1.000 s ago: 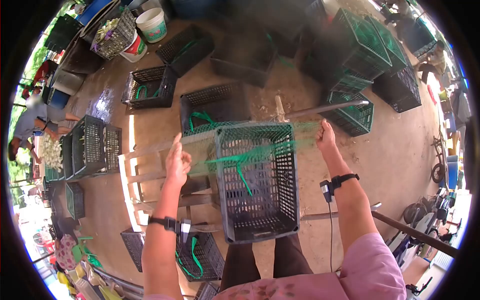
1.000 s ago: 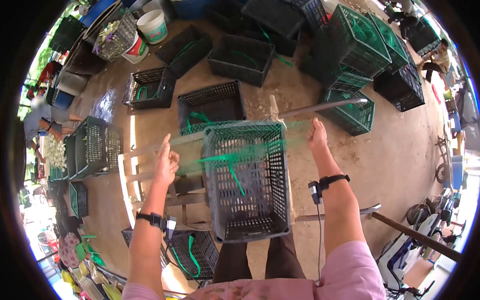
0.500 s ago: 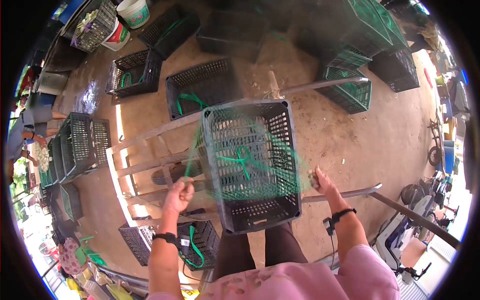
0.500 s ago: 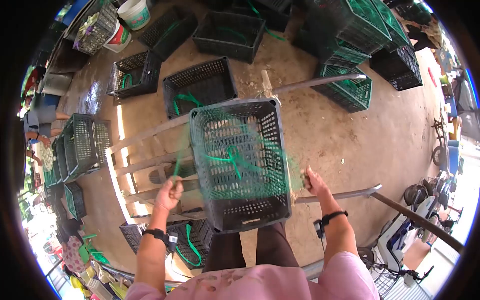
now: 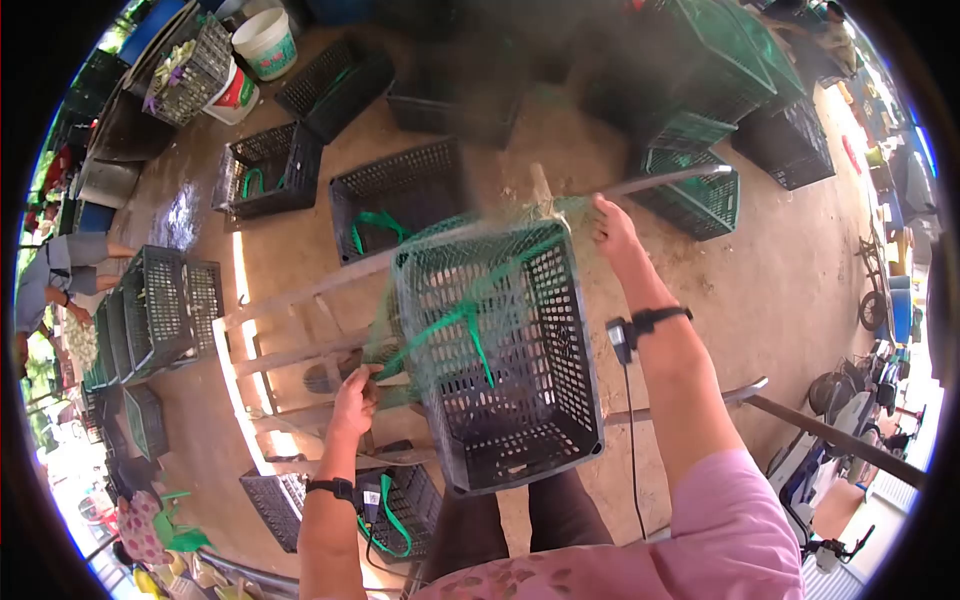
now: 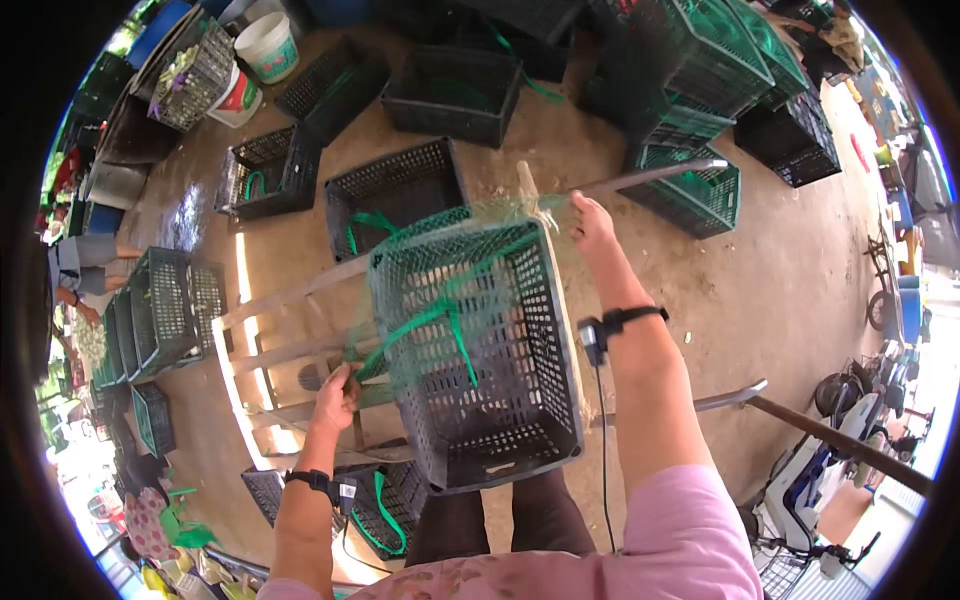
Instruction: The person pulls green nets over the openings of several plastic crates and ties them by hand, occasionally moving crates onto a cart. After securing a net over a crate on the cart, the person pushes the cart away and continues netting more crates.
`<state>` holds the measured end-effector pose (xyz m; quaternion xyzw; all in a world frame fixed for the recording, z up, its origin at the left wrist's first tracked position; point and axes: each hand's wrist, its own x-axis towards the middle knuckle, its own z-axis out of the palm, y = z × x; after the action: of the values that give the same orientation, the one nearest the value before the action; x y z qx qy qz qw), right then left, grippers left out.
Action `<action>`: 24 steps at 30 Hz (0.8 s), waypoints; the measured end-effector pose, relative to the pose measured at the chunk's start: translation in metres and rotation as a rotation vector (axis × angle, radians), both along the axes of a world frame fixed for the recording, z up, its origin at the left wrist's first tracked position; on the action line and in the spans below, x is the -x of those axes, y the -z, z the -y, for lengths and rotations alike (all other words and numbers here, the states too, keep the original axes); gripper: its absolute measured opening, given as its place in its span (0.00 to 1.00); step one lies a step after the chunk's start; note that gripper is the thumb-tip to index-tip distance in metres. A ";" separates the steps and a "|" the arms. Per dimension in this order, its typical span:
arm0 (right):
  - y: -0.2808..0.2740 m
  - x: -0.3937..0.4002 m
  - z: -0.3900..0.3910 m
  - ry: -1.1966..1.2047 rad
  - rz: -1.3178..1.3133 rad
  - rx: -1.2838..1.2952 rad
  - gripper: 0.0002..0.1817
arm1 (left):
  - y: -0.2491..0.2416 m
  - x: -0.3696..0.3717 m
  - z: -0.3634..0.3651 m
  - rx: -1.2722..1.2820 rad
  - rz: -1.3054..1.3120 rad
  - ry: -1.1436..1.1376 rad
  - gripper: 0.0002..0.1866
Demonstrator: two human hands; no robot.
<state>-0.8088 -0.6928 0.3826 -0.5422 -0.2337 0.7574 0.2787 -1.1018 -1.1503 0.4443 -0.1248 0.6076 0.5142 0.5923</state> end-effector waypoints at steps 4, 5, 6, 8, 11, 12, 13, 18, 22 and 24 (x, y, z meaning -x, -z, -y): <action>0.064 -0.029 0.040 -0.267 0.493 0.144 0.13 | 0.004 -0.004 0.009 0.040 0.100 0.080 0.17; 0.072 -0.055 0.063 -0.389 0.476 0.153 0.15 | -0.004 -0.007 0.010 0.040 0.193 0.129 0.16; 0.074 -0.084 0.091 -0.486 0.434 0.163 0.17 | -0.010 -0.010 0.011 0.036 0.286 0.176 0.16; 0.074 -0.134 0.151 -0.321 0.163 0.282 0.19 | -0.005 -0.020 0.021 0.014 0.111 0.346 0.14; 0.013 -0.167 0.195 -0.293 -0.120 0.331 0.11 | -0.006 -0.042 0.033 -0.169 -0.063 0.188 0.09; -0.022 -0.156 0.200 -0.469 0.126 0.272 0.08 | 0.001 -0.052 0.038 -0.229 -0.103 -0.003 0.10; -0.029 -0.158 0.207 -0.369 0.058 0.205 0.07 | 0.000 -0.063 0.047 -0.271 -0.139 -0.190 0.11; -0.067 -0.143 0.221 -0.108 -0.138 0.101 0.05 | -0.083 -0.111 0.041 -0.270 0.304 -0.461 0.21; -0.110 -0.118 0.233 -0.047 -0.139 0.221 0.08 | -0.069 -0.161 0.065 0.291 -0.564 0.546 0.16; -0.091 -0.137 0.237 -0.074 -0.207 0.250 0.12 | -0.052 -0.169 0.081 0.376 -0.702 0.631 0.15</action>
<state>-0.6719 -0.9294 0.4735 -0.4826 -0.1275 0.8422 0.2038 -0.9326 -1.2317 0.4965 0.1407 0.8602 0.2029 0.4462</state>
